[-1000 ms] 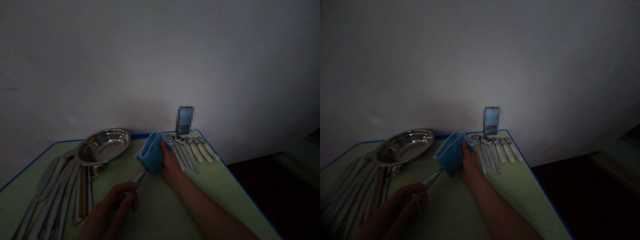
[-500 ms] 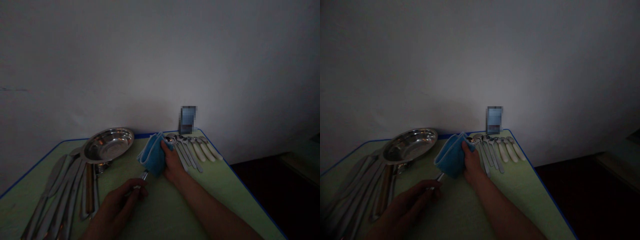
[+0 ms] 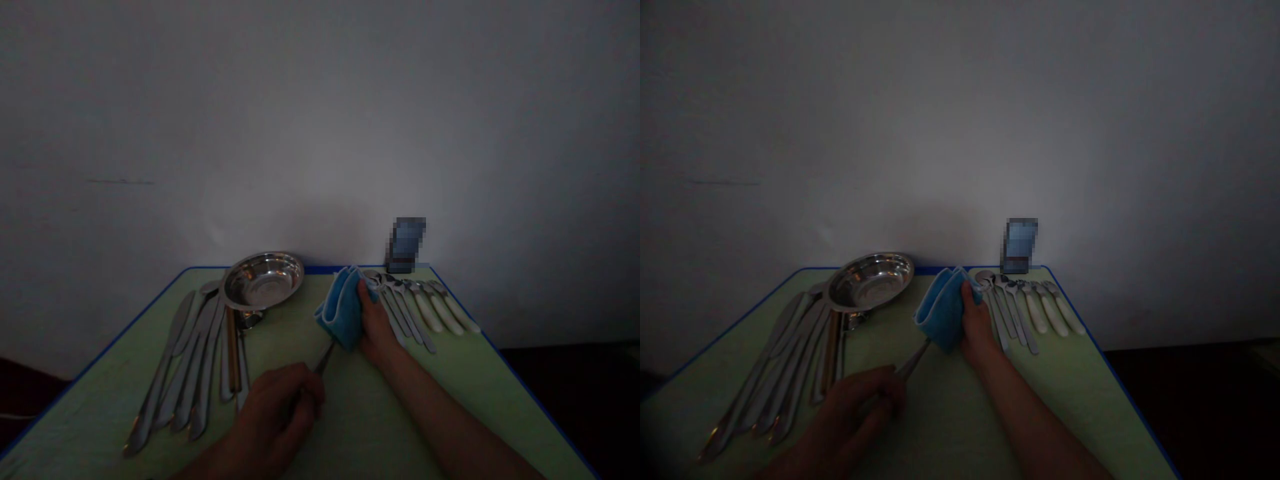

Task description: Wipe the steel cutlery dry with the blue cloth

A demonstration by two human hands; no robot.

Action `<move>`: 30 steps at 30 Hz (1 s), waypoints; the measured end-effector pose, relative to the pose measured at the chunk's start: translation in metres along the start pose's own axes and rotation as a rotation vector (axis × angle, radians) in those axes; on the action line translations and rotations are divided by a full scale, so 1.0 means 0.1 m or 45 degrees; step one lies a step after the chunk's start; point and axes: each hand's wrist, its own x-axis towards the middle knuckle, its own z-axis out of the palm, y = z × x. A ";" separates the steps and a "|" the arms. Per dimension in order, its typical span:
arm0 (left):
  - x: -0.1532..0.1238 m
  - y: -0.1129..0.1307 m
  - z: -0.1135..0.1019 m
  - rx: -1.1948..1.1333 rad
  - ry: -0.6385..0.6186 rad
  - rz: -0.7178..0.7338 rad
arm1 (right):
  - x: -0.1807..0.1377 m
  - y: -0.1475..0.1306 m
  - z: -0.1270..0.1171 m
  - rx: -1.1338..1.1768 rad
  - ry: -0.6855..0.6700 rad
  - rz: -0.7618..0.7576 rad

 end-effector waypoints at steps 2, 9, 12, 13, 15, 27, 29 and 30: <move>0.01 0.01 0.00 -0.015 -0.020 -0.036 | 0.00 0.00 0.00 -0.015 0.002 0.005; 0.08 0.02 0.03 -0.034 -0.191 -0.168 | -0.04 0.01 0.01 -0.094 -0.082 -0.022; 0.09 0.02 0.05 -0.074 -0.215 -0.231 | -0.07 -0.02 0.03 -0.146 -0.101 0.024; 0.09 0.01 0.05 -0.084 -0.217 -0.245 | -0.08 -0.03 0.03 -0.155 -0.113 0.041; 0.10 0.00 0.06 -0.100 -0.215 -0.268 | -0.10 -0.04 0.04 -0.166 -0.152 0.069; 0.00 0.02 -0.09 -0.090 -0.098 0.200 | -0.03 0.00 0.02 -0.019 -0.042 -0.053; -0.01 0.06 -0.08 -0.059 -0.166 0.227 | -0.04 -0.01 0.02 -0.082 -0.034 -0.061; -0.01 0.07 -0.08 -0.041 -0.179 0.198 | -0.05 -0.02 0.02 -0.126 -0.028 -0.054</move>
